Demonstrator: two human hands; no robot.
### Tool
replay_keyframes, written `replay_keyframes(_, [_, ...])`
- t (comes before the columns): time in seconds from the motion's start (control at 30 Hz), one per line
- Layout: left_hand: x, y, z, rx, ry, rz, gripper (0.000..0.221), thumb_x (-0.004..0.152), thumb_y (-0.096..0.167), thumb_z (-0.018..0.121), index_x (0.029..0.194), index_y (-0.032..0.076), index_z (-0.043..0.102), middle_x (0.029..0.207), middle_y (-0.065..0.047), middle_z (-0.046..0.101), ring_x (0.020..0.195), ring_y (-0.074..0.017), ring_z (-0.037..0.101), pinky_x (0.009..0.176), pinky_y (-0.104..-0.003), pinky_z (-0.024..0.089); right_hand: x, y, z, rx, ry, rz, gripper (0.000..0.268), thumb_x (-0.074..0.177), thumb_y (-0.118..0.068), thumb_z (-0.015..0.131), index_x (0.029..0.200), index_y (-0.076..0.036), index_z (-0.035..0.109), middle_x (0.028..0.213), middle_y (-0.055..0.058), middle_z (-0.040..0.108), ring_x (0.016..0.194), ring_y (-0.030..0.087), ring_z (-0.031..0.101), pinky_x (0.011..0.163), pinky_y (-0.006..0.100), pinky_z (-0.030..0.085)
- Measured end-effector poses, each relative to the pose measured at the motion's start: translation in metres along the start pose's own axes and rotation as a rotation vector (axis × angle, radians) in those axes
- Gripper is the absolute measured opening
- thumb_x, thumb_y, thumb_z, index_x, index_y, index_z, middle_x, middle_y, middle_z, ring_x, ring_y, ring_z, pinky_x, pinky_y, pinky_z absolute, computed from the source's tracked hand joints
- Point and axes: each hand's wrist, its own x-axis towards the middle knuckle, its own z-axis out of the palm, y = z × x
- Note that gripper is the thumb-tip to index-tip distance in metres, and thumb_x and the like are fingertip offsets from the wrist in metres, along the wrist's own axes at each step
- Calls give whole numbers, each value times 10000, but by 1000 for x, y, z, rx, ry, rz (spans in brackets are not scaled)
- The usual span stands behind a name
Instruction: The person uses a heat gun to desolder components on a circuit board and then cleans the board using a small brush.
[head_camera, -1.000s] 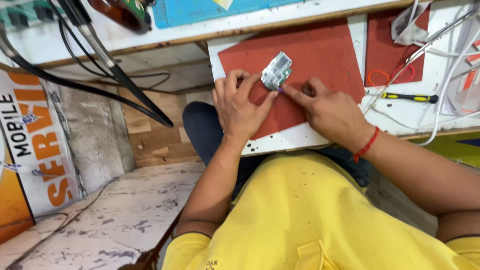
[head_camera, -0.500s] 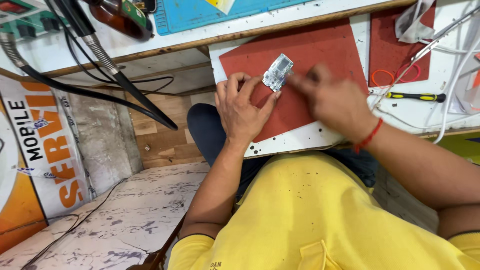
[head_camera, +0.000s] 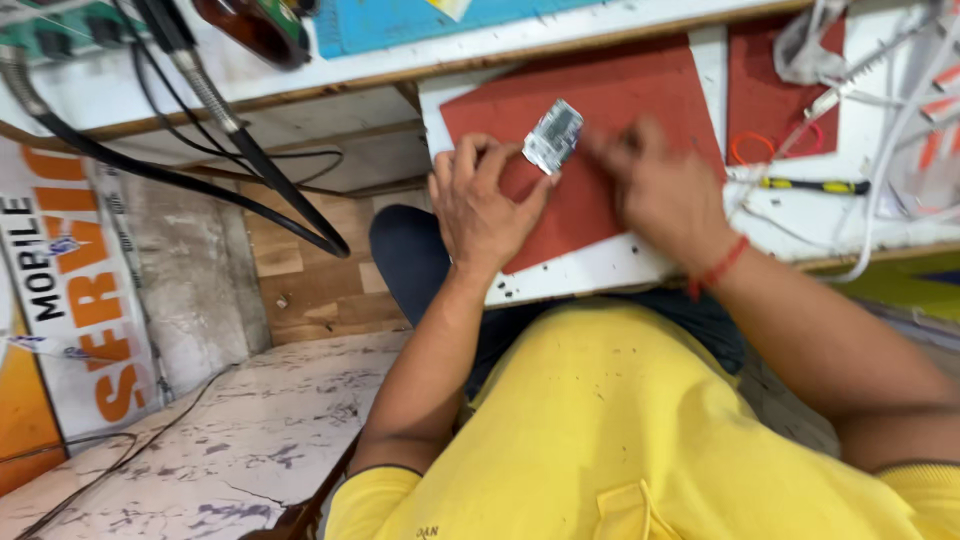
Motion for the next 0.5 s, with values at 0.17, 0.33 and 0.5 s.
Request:
replay_keyframes(0.17, [-6,-2,-3,-28,49,34,427,692,376,912,1031,163,765,1093,-11,578,1049,-264,519,923,-428,418,-3,-10,0,-1,-18,-80,598,891,-26,517,1424,-268,642,1082,138,617,694,379,667,594,494,557])
replay_keyframes(0.33, [-10,-3,2,-20,11,-14,431,713,393,918,1030,147,763,1068,-8,579,1031,-253,519,933,-419,431,-2,-7,3,-3,12,-6,575,942,-32,507,1456,-260,628,1090,140,625,725,387,672,635,505,558])
replay_keyframes(0.5, [-10,-3,0,-34,38,-5,453,690,411,925,1026,152,765,1073,4,585,1030,-245,525,953,-420,436,3,0,-4,-6,46,-19,587,925,-45,511,1476,-228,595,1129,150,625,765,395,673,643,510,555])
